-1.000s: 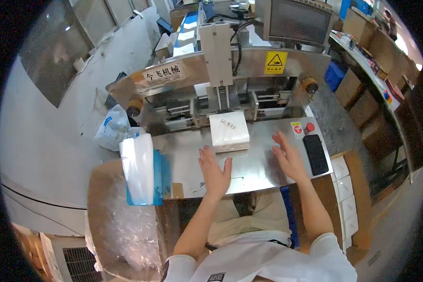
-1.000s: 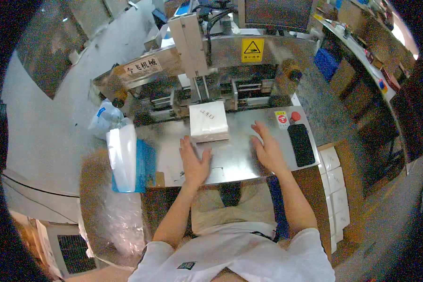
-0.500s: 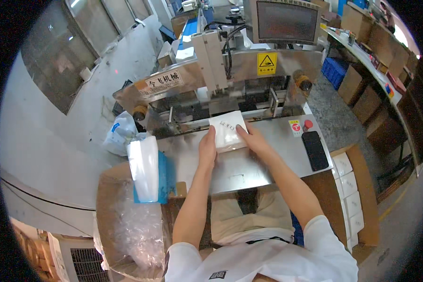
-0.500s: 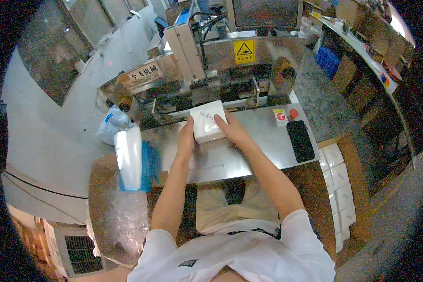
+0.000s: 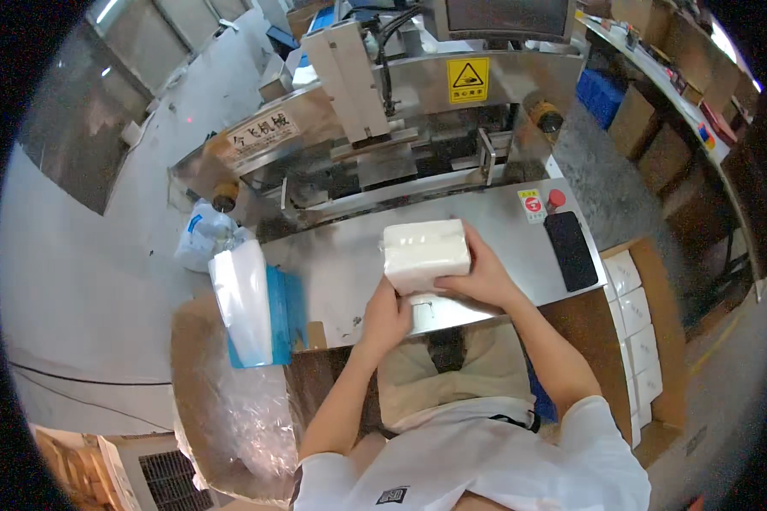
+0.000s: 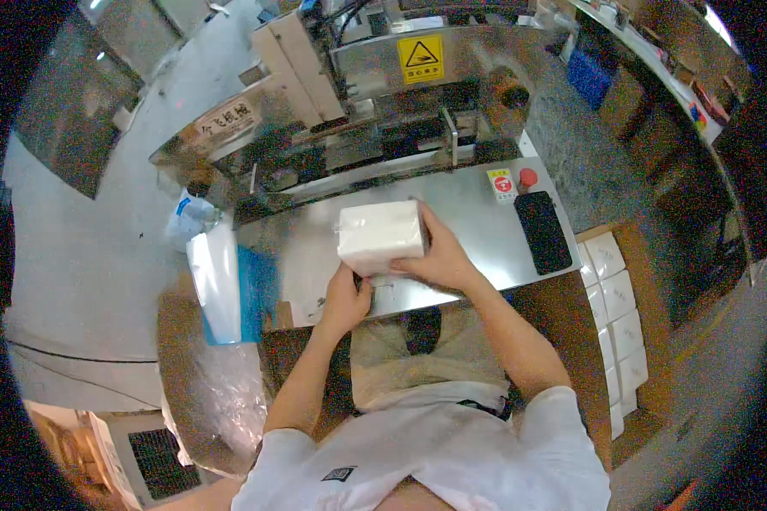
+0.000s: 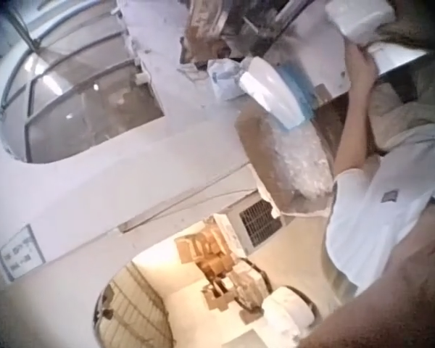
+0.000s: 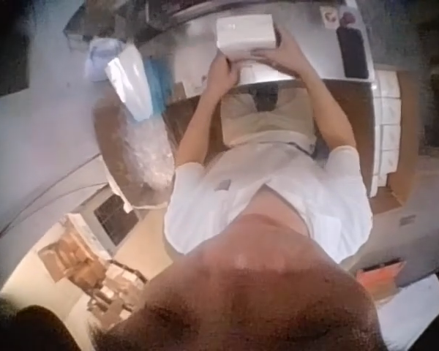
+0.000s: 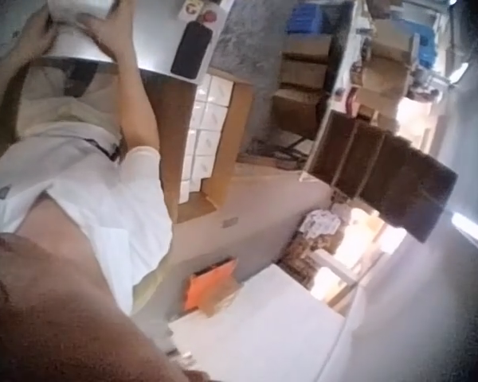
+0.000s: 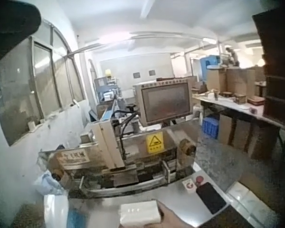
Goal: Placing white boxes into plastic film bags and sealing them using an industrial packaging machine.
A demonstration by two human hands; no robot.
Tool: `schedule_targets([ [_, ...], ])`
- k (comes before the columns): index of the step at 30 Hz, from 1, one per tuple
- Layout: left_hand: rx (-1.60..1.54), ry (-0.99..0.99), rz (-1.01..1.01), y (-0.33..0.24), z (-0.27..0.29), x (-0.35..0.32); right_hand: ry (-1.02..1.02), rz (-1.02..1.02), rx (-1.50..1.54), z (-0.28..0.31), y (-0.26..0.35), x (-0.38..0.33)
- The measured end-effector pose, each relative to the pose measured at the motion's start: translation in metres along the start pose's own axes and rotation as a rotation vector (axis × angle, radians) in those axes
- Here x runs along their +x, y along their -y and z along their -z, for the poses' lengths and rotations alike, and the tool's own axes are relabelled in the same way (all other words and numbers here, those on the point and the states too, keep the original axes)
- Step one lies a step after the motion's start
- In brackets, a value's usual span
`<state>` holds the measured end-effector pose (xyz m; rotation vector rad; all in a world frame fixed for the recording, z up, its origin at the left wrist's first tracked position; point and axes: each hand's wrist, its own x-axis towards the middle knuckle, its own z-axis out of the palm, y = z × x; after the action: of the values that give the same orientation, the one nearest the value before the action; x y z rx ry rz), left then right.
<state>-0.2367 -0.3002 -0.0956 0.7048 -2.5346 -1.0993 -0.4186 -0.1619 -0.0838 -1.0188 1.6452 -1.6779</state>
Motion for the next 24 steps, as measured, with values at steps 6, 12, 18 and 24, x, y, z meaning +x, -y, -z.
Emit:
schedule_targets([
  [6,0.089,-0.044,-0.152,0.013,0.019,0.060,-0.276,-0.015,-0.247,0.068,0.018,-0.077],
  [12,0.392,0.321,-0.166,0.009,-0.023,0.199,-0.599,-0.074,-0.420,0.174,0.067,-0.208],
  [18,0.559,0.297,-0.180,0.111,0.012,0.259,-0.730,-0.375,-1.337,0.255,0.126,-0.324],
  [24,0.251,-0.027,-0.303,0.085,-0.014,0.233,-0.489,-1.347,-1.268,0.327,0.084,-0.458],
])
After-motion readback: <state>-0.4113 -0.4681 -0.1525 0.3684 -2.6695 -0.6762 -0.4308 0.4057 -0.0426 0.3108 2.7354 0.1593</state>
